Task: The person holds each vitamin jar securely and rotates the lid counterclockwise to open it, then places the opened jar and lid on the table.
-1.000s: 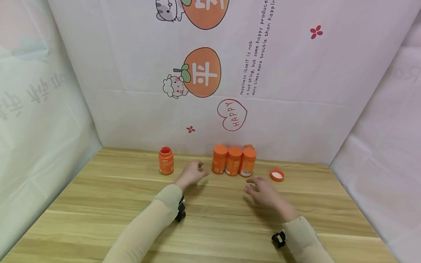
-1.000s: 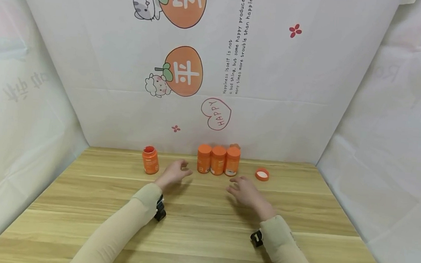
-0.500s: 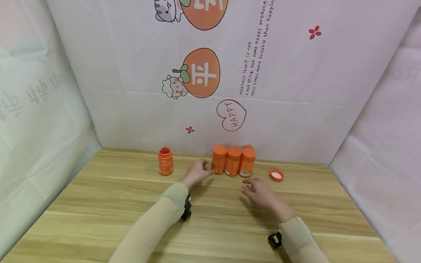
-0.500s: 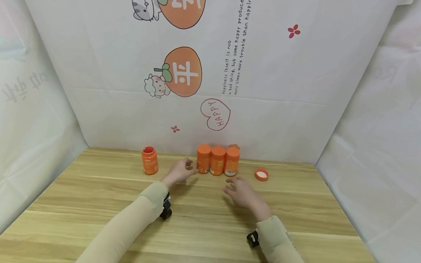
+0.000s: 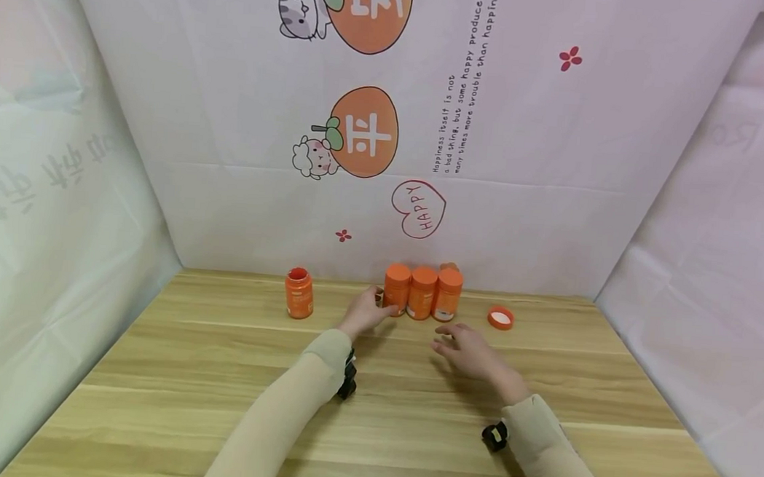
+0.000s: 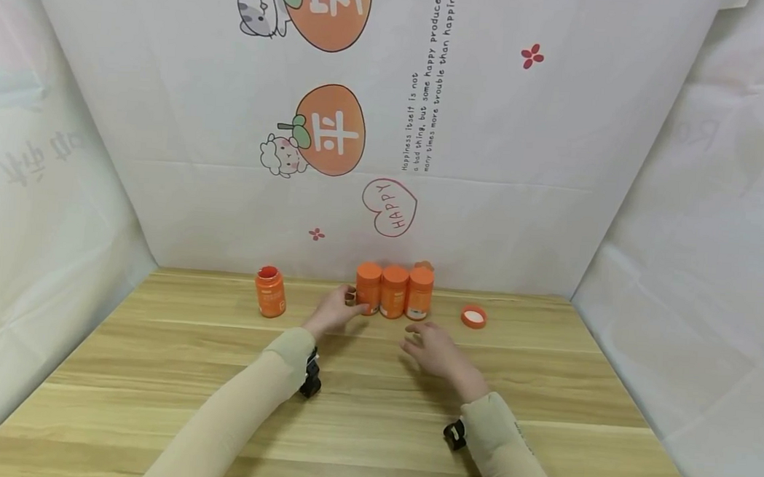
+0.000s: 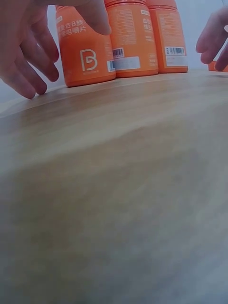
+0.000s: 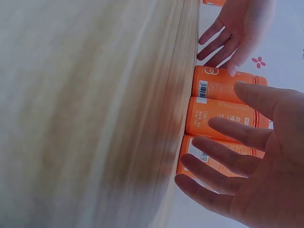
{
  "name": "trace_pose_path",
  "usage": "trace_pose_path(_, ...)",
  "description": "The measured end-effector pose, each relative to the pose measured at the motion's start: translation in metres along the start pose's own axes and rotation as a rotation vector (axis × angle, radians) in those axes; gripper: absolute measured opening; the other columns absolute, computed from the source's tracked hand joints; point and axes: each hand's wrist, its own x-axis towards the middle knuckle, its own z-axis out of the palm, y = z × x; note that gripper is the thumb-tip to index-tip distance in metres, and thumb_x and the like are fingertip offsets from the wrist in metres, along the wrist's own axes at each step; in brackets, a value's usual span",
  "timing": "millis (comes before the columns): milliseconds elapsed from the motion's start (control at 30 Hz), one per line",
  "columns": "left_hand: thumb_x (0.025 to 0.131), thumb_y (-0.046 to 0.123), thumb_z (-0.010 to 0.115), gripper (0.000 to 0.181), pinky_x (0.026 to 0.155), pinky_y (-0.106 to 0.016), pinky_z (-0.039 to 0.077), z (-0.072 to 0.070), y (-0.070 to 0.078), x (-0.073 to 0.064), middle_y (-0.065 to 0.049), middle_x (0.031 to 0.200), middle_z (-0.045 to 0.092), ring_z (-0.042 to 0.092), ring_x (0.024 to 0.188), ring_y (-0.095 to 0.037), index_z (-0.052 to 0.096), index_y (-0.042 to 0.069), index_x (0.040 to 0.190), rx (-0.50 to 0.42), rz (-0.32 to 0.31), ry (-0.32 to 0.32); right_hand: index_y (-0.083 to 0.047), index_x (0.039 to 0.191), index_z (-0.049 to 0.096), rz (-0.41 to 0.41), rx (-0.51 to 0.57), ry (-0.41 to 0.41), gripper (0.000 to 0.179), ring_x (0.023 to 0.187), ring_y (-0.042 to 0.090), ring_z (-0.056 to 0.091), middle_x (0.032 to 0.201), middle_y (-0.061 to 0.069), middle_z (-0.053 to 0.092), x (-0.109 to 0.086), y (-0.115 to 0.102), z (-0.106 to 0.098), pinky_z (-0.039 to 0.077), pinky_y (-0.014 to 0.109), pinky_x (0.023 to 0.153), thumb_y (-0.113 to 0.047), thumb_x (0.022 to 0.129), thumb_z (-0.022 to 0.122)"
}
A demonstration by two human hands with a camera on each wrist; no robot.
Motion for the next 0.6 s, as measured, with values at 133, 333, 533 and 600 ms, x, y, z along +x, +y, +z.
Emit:
trace_pose_path(133,0.086,0.036,0.068,0.057,0.096,-0.044,0.045,0.004,0.001,0.001,-0.016,0.127,0.057,0.055,0.115,-0.030,0.050,0.003,0.128,-0.025,-0.004,0.012,0.002,0.126,0.056,0.002,0.000,-0.005,0.043,0.111,0.036,0.057,0.125,0.022,0.057,0.000,-0.002,-0.001,0.047,0.049,0.092,-0.028,0.096,0.056)
trace_pose_path(333,0.086,0.035,0.069,0.060,0.097,-0.043,0.045,0.009,0.002,0.005,-0.014,0.130,0.055,0.054,0.117,-0.029,0.046,0.005,0.133,-0.089,-0.021,0.026,0.002,0.126,0.056,0.005,0.003,-0.005,0.042,0.112,0.036,0.057,0.126,0.022,0.057,-0.001,-0.002,-0.001,0.047,0.048,0.092,-0.027,0.096,0.055)
trace_pose_path(533,0.085,0.033,0.070,0.058,0.097,-0.042,0.044,0.013,0.002,0.009,-0.015,0.128,0.058,0.055,0.115,-0.029,0.049,0.004,0.130,-0.076,-0.008,0.056,0.002,0.126,0.056,0.013,0.005,-0.001,0.042,0.112,0.035,0.057,0.125,0.021,0.057,-0.002,-0.001,-0.001,0.047,0.048,0.092,-0.028,0.096,0.056)
trace_pose_path(600,0.085,0.033,0.070,0.057,0.097,-0.042,0.045,0.014,0.002,0.010,-0.016,0.126,0.058,0.056,0.114,-0.029,0.049,0.003,0.129,-0.077,-0.015,0.063,0.002,0.126,0.056,0.010,0.006,-0.001,0.042,0.112,0.034,0.058,0.125,0.020,0.057,-0.002,-0.001,-0.001,0.047,0.047,0.092,-0.027,0.096,0.056)
